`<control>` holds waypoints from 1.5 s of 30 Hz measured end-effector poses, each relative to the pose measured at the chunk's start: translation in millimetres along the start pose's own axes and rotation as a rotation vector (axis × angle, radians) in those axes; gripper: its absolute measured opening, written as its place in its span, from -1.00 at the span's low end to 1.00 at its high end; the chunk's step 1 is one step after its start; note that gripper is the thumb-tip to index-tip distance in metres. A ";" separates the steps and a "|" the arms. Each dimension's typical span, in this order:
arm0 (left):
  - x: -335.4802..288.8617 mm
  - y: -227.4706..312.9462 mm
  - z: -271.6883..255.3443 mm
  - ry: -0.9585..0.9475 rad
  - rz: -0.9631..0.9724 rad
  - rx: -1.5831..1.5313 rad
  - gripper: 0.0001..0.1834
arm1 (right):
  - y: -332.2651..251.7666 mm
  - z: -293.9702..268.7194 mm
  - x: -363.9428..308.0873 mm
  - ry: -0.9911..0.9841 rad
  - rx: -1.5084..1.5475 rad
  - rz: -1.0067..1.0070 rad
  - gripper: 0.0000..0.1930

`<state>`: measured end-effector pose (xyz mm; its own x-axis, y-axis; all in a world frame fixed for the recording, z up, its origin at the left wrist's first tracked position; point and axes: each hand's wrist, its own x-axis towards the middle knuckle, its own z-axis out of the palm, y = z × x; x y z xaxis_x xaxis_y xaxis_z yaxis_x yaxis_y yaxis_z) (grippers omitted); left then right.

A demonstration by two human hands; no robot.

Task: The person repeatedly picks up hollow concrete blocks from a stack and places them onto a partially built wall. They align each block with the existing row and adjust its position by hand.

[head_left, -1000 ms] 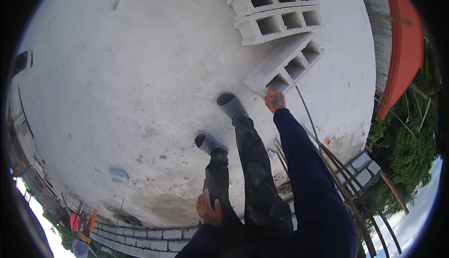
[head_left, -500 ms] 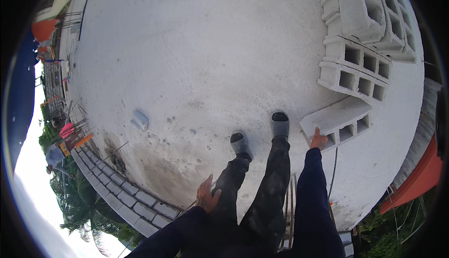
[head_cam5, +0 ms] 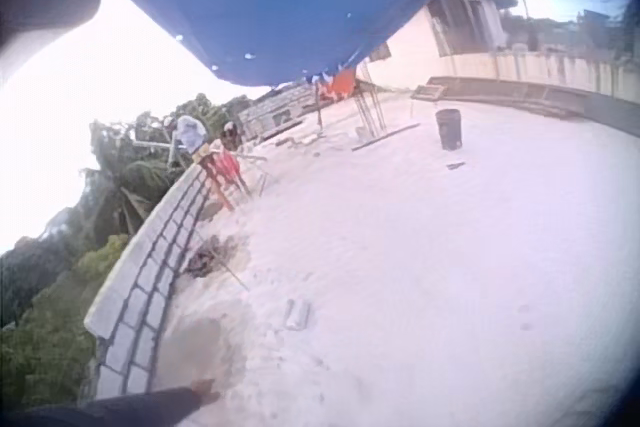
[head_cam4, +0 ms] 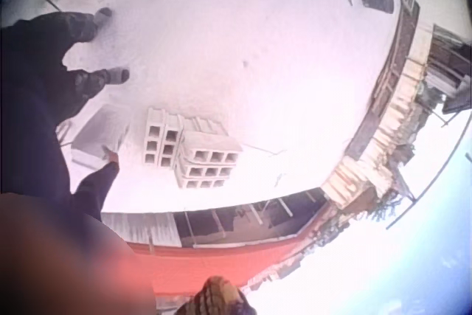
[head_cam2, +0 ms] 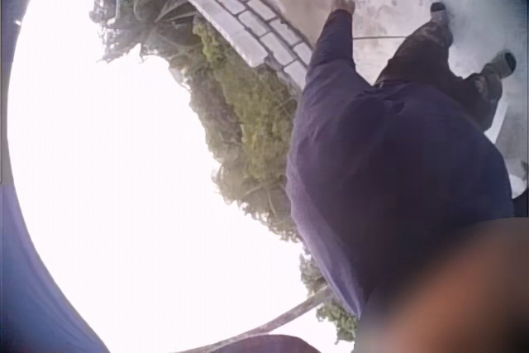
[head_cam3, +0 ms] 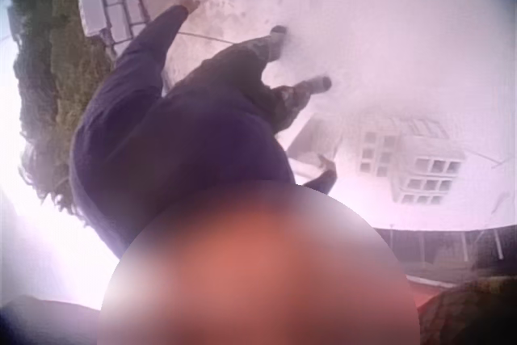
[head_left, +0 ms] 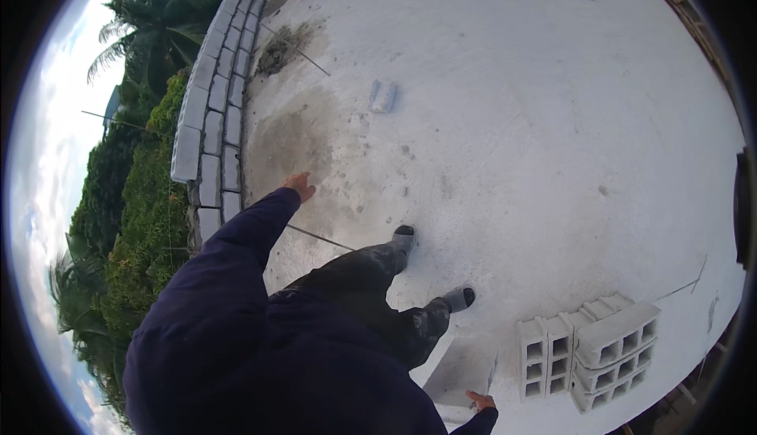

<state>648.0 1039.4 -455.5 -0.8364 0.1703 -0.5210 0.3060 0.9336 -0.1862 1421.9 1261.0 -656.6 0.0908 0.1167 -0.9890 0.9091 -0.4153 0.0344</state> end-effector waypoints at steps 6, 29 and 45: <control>-13.4 -161.5 -5.7 -0.010 -0.401 -0.309 -0.43 | -163.0 11.5 -44.3 -0.067 -0.483 -0.353 -0.40; -109.4 -398.5 223.6 0.263 -1.288 -1.355 -0.46 | -928.6 354.7 -310.6 0.467 -2.118 -0.706 -0.41; 139.3 -541.2 62.9 0.385 -0.927 -1.629 -0.06 | -950.5 876.5 -520.9 0.026 -3.146 -1.550 -0.69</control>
<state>394.4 538.0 -479.7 -0.5742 -0.6458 -0.5032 -0.7003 0.0690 0.7105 154.2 804.1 -300.2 -0.1245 -0.6819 -0.7208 -0.9922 0.0844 0.0915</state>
